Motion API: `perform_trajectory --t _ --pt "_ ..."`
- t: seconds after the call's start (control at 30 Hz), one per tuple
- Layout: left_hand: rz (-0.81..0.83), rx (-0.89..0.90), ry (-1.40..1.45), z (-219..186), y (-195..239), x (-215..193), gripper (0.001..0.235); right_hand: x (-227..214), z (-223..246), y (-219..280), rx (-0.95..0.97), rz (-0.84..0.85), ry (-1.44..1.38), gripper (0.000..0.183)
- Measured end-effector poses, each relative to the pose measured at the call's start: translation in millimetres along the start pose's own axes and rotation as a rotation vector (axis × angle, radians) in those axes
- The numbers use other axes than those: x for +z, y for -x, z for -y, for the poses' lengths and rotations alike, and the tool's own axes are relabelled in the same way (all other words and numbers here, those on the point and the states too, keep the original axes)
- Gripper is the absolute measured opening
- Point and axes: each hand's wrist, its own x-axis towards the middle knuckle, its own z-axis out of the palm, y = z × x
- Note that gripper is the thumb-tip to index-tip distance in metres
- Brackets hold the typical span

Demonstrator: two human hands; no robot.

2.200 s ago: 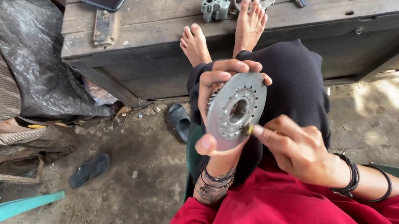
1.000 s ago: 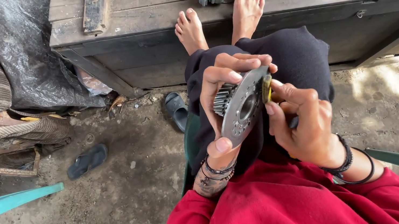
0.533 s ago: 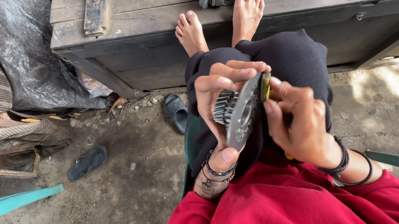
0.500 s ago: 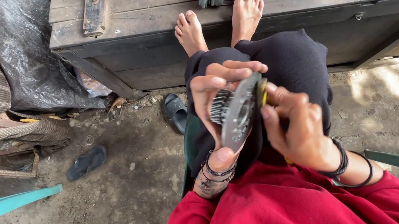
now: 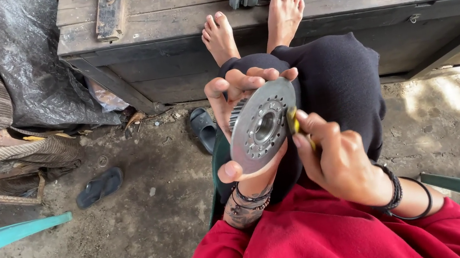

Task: Cleaning and inspecting motorcycle engine components using a brush on a wooden workbench.

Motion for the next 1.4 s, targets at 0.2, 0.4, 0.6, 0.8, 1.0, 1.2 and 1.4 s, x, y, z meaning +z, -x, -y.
perform_trajectory --t 0.2,0.4,0.6,0.8,1.0,1.2,1.4 --pt "0.001 -0.005 0.001 4 -2 3 0.103 3 -8 -6 -0.005 -0.008 -0.018 0.034" --pt "-0.027 -0.047 0.050 8 2 5 0.096 -1 -10 -36 0.018 -0.113 -0.241 0.031" --pt "0.002 -0.019 -0.142 10 -1 6 0.090 -9 -1 -44 -0.075 -0.124 -0.390 0.029" --pt "0.059 -0.010 -0.346 4 -14 22 0.072 -24 18 -41 -0.223 -0.068 -0.541 0.023" --pt "-0.039 0.035 -0.462 12 -13 36 0.065 -28 3 -49 -0.262 -0.078 -0.556 0.025" --pt "0.017 0.016 -0.492 7 -17 37 0.059 -23 9 -50 -0.300 -0.153 -0.516 0.027" --pt "-0.065 -0.065 -0.497 -3 -10 47 0.049 -30 9 -12 -0.278 0.136 -0.480 0.032"
